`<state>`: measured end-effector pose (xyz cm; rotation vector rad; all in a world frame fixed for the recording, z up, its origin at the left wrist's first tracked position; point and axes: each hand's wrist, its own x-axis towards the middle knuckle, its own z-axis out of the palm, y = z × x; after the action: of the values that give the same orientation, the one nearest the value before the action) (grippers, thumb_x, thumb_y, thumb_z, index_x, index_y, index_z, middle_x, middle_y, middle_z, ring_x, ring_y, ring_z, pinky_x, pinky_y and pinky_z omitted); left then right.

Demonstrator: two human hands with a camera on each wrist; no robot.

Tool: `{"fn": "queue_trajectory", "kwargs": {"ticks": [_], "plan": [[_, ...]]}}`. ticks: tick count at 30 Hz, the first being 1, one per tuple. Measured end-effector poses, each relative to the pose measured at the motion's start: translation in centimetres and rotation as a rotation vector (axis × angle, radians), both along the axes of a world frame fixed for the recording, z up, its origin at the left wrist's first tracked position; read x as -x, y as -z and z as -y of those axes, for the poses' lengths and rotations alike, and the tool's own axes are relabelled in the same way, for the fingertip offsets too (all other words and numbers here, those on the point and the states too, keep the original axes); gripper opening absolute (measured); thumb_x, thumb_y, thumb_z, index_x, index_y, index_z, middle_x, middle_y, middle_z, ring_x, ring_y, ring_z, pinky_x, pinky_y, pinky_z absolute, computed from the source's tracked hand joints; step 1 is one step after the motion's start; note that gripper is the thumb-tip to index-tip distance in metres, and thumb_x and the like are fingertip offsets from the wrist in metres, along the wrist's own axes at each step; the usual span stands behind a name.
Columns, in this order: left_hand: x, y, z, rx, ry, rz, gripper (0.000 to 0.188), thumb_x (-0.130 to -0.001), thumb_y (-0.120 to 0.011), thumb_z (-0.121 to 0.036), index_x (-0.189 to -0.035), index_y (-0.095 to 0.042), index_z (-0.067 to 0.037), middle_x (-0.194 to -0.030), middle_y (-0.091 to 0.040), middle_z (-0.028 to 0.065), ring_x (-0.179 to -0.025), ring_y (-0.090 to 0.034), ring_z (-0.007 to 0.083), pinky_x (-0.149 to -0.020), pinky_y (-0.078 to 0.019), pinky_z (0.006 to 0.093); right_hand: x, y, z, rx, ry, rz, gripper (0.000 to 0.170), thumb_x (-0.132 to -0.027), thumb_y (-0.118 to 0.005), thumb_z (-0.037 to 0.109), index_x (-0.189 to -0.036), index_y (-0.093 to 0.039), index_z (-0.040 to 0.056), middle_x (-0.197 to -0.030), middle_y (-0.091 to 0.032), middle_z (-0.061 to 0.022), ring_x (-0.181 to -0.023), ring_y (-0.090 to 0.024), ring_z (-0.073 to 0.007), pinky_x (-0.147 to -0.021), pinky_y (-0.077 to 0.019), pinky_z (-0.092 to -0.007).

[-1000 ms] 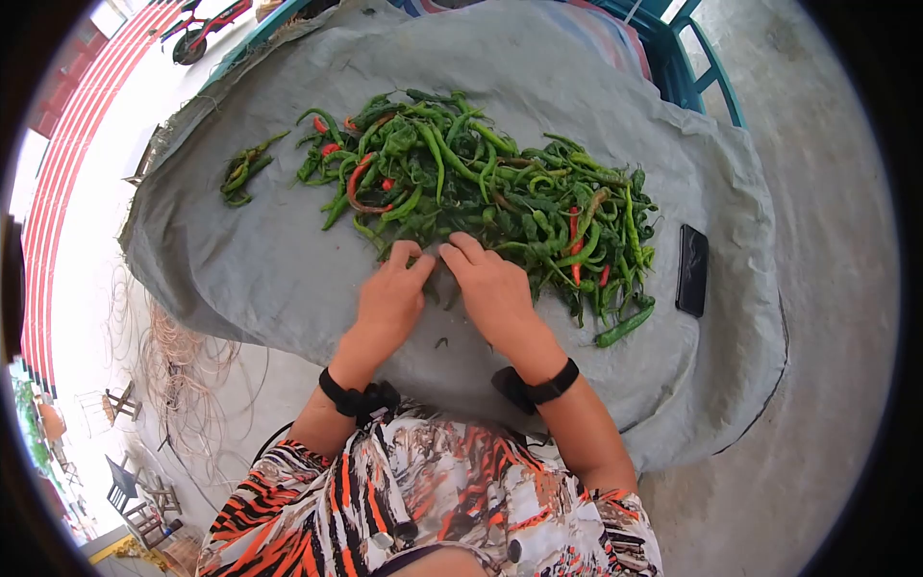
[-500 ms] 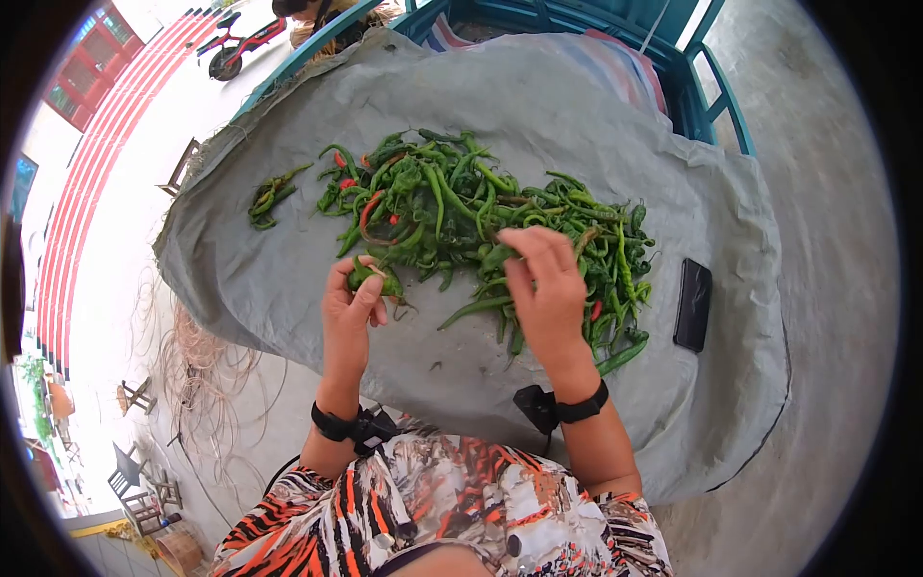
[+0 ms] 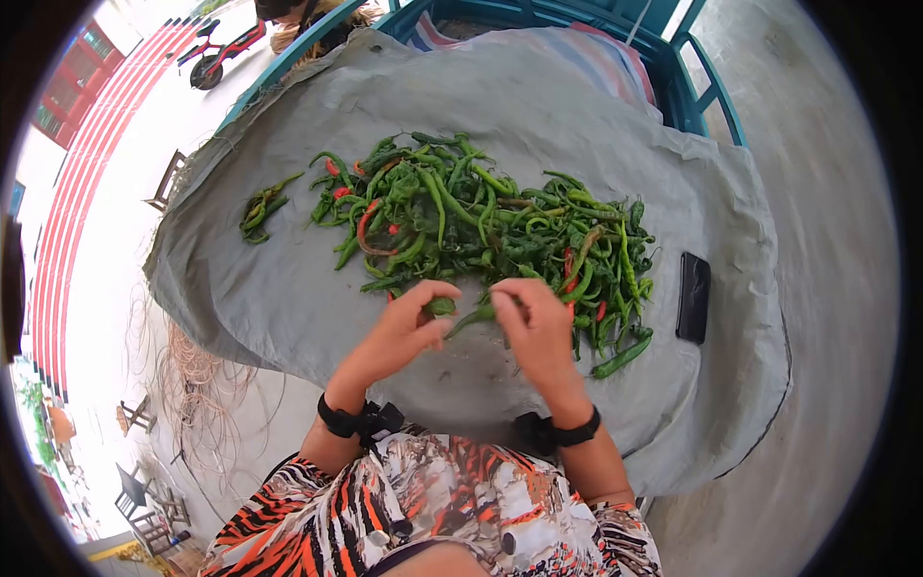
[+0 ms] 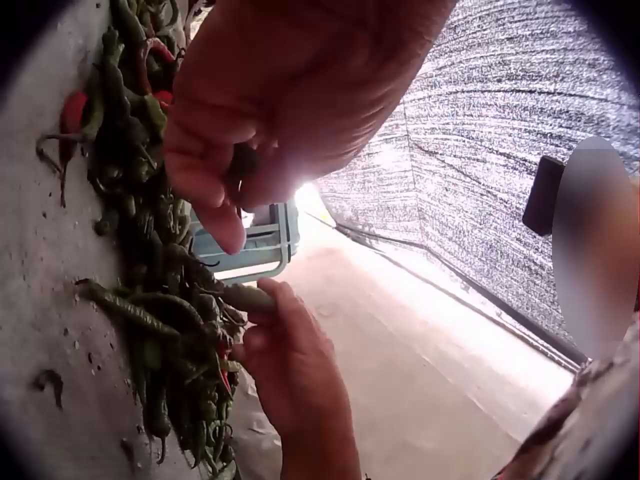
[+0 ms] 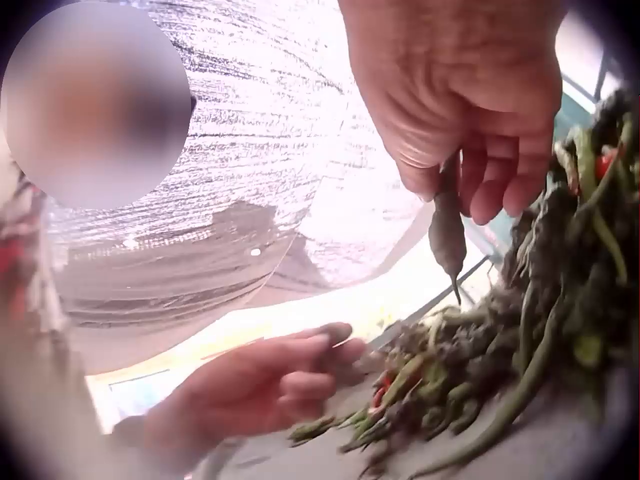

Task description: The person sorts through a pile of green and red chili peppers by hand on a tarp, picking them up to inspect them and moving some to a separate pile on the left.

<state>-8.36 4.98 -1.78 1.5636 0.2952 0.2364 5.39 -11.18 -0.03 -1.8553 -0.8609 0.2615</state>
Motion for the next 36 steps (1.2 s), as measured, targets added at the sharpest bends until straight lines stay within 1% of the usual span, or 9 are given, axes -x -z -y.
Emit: {"fn": "queue_trajectory", "kwargs": {"ticks": [3,5,9,14,20,25,29,32,36], "plan": [[1.9,0.0,-3.2,0.244,-0.116,0.029,0.023,-0.099,-0.054,-0.007,-0.122,-0.054,-0.004,-0.118,-0.063,0.0082,-0.064,-0.057,0.0083,-0.058,-0.0442,0.0205,-2.2,-0.2,0.4,-0.054,0.200,0.187,0.022,-0.091,-0.069,0.009,-0.111,-0.066,0.0023,-0.105,-0.064,-0.0069,-0.078,-0.059,-0.0131,-0.071,-0.0503,-0.0291],[2.8,0.6,-5.2,0.334,-0.134,0.119,0.024,-0.101,-0.054,-0.010,-0.123,-0.058,-0.005,-0.126,-0.059,0.0053,-0.062,-0.054,0.0065,-0.057,-0.0429,0.0203,-1.7,-1.6,-0.9,0.030,0.442,0.662,0.032,-0.088,-0.071,0.008,-0.118,-0.063,0.0036,-0.115,-0.059,-0.0072,-0.077,-0.057,-0.0119,-0.071,-0.0490,-0.0272],[3.8,0.9,-7.7,0.319,-0.109,0.150,0.025,-0.096,-0.064,-0.013,-0.121,-0.067,-0.007,-0.120,-0.054,-0.0011,-0.074,-0.054,0.0059,-0.061,-0.0430,0.0213,4.0,-1.2,-4.1,0.008,0.093,-0.072,0.043,-0.085,-0.072,0.007,-0.126,-0.059,0.0049,-0.126,-0.056,-0.0086,-0.081,-0.062,-0.0162,-0.071,-0.0510,-0.0277],[2.9,2.2,-8.0,0.313,0.112,0.186,0.036,-0.090,-0.071,-0.009,-0.126,-0.065,-0.007,-0.108,-0.055,-0.0053,-0.075,-0.052,0.0026,-0.068,-0.0414,0.0175,8.5,3.2,-9.0,-0.084,-0.159,-0.386,0.048,-0.086,-0.070,0.006,-0.132,-0.056,0.0052,-0.119,-0.063,-0.0068,-0.085,-0.066,-0.0151,-0.071,-0.0522,-0.0270],[2.7,3.1,-10.1,0.432,-0.159,0.055,0.040,-0.096,-0.065,-0.015,-0.133,-0.055,-0.004,-0.100,-0.062,0.0003,-0.071,-0.053,0.0044,-0.062,-0.0400,0.0192,4.9,1.0,-5.9,0.278,-0.038,-0.106,0.053,-0.087,-0.066,-0.004,-0.137,-0.051,0.0041,-0.125,-0.058,-0.0084,-0.087,-0.063,-0.0094,-0.065,-0.0547,-0.0266],[1.3,3.8,-12.6,0.883,-0.281,0.382,0.027,-0.099,-0.058,-0.021,-0.121,-0.060,-0.004,-0.097,-0.064,0.0043,-0.073,-0.053,0.0107,-0.062,-0.0420,0.0237,3.1,-2.6,-5.2,0.149,0.556,0.528,0.054,-0.085,-0.067,-0.002,-0.136,-0.052,0.0055,-0.133,-0.054,-0.0136,-0.077,-0.061,-0.0130,-0.069,-0.0527,-0.0291],[-0.2,4.1,-15.4,1.339,-0.056,0.681,0.029,-0.101,-0.052,-0.026,-0.115,-0.064,-0.004,-0.098,-0.064,0.0064,-0.077,-0.053,0.0168,-0.065,-0.0452,0.0292,4.1,1.7,-5.3,0.273,0.118,0.004,0.055,-0.086,-0.067,0.003,-0.138,-0.051,0.0035,-0.135,-0.056,-0.0147,-0.074,-0.058,-0.0116,-0.067,-0.0525,-0.0295],[-0.5,3.8,-17.1,1.450,0.034,0.751,0.032,-0.102,-0.049,-0.029,-0.113,-0.065,-0.004,-0.098,-0.065,0.0072,-0.078,-0.053,0.0182,-0.067,-0.0459,0.0307,5.3,3.5,-7.4,0.201,0.087,-0.319,0.051,-0.094,-0.062,0.011,-0.141,-0.046,-0.0006,-0.140,-0.053,-0.0172,-0.096,-0.065,-0.0166,-0.070,-0.0537,-0.0271],[-0.5,2.4,-17.8,1.067,0.058,0.635,0.031,-0.100,-0.051,-0.029,-0.112,-0.065,-0.003,-0.100,-0.066,0.0072,-0.081,-0.055,0.0166,-0.069,-0.0464,0.0298,4.4,4.4,-9.0,0.004,0.080,-0.553,0.059,-0.095,-0.062,0.018,-0.145,-0.040,-0.0041,-0.138,-0.053,-0.0217,-0.102,-0.065,-0.0215,-0.072,-0.0563,-0.0297]]}}
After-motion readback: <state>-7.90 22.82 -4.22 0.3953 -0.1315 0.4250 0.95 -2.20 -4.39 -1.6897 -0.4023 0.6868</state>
